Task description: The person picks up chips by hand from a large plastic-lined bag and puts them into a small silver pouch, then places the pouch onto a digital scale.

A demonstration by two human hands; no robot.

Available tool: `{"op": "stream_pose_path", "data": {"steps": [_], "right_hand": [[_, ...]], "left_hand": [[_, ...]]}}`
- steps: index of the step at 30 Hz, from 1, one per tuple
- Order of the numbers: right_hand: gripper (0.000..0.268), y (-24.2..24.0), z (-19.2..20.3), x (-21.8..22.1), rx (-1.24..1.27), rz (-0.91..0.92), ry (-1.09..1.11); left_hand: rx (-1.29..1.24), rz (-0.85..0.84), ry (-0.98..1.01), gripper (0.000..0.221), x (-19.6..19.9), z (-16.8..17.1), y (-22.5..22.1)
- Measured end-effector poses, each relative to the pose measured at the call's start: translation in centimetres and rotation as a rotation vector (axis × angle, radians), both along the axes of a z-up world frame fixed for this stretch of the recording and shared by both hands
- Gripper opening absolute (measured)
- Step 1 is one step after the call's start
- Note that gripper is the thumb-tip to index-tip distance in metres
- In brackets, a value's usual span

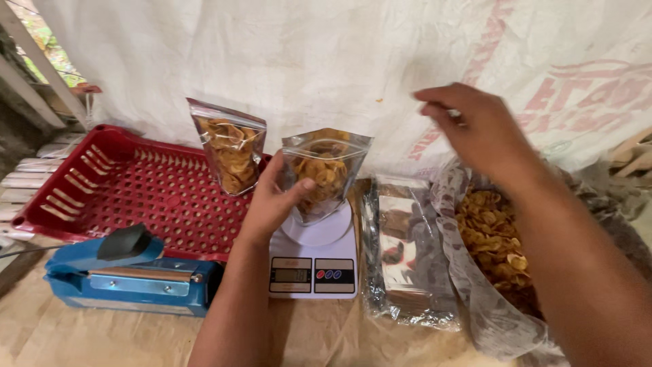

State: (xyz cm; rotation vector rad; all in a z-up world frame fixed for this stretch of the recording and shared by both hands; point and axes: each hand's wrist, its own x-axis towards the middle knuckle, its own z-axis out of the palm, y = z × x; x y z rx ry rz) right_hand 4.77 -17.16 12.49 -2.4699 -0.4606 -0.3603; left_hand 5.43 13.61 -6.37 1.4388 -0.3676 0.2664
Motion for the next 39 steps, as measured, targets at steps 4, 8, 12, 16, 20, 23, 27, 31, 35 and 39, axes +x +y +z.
{"op": "stream_pose_path", "data": {"steps": [4, 8, 12, 16, 20, 23, 27, 31, 35, 39], "right_hand": [[0.037, -10.9, -5.5, 4.2, -0.140, -0.416, 0.420], [0.038, -22.0, -17.5, 8.9, -0.396, -0.499, 0.656], [0.039, -26.5, -25.5, 10.5, -0.490, -0.418, 0.531], [0.039, -27.5, -27.3, 10.7, -0.402, -0.437, 0.463], [0.037, -27.2, -24.1, 9.8, -0.227, -0.464, 0.459], [0.034, -22.7, -16.9, 7.3, 0.077, -0.512, 0.527], [0.030, -11.6, -6.2, 2.6, 0.109, -0.443, 0.226], [0.022, -0.7, -1.2, -0.6, 0.134, 0.043, -0.059], [0.020, 7.2, 1.0, -1.6, 0.003, 0.194, -0.078], [0.023, 9.5, 1.8, -2.1, -0.147, 0.223, -0.130]], "left_hand": [[-0.111, 0.011, 0.015, 0.065, 0.5, -0.8, 0.2], [-0.128, 0.019, -0.054, 0.044, 0.6, -1.0, 0.3], [-0.165, 0.012, -0.078, 0.034, 1.1, -1.6, 0.2], [-0.179, 0.012, -0.087, 0.032, 1.1, -1.4, 0.3], [-0.213, -0.013, -0.107, 0.032, 0.9, -0.9, 0.2], [-0.217, 0.026, -0.092, 0.031, 0.9, -1.1, -0.1], [-0.207, 0.038, -0.109, 0.030, 1.0, -1.1, -0.1], [-0.209, 0.032, -0.092, 0.029, 1.0, -1.3, -0.1], [-0.247, 0.019, -0.090, 0.029, 1.1, -1.4, -0.1], [-0.275, 0.009, -0.100, 0.030, 1.3, -1.3, -0.1]]}}
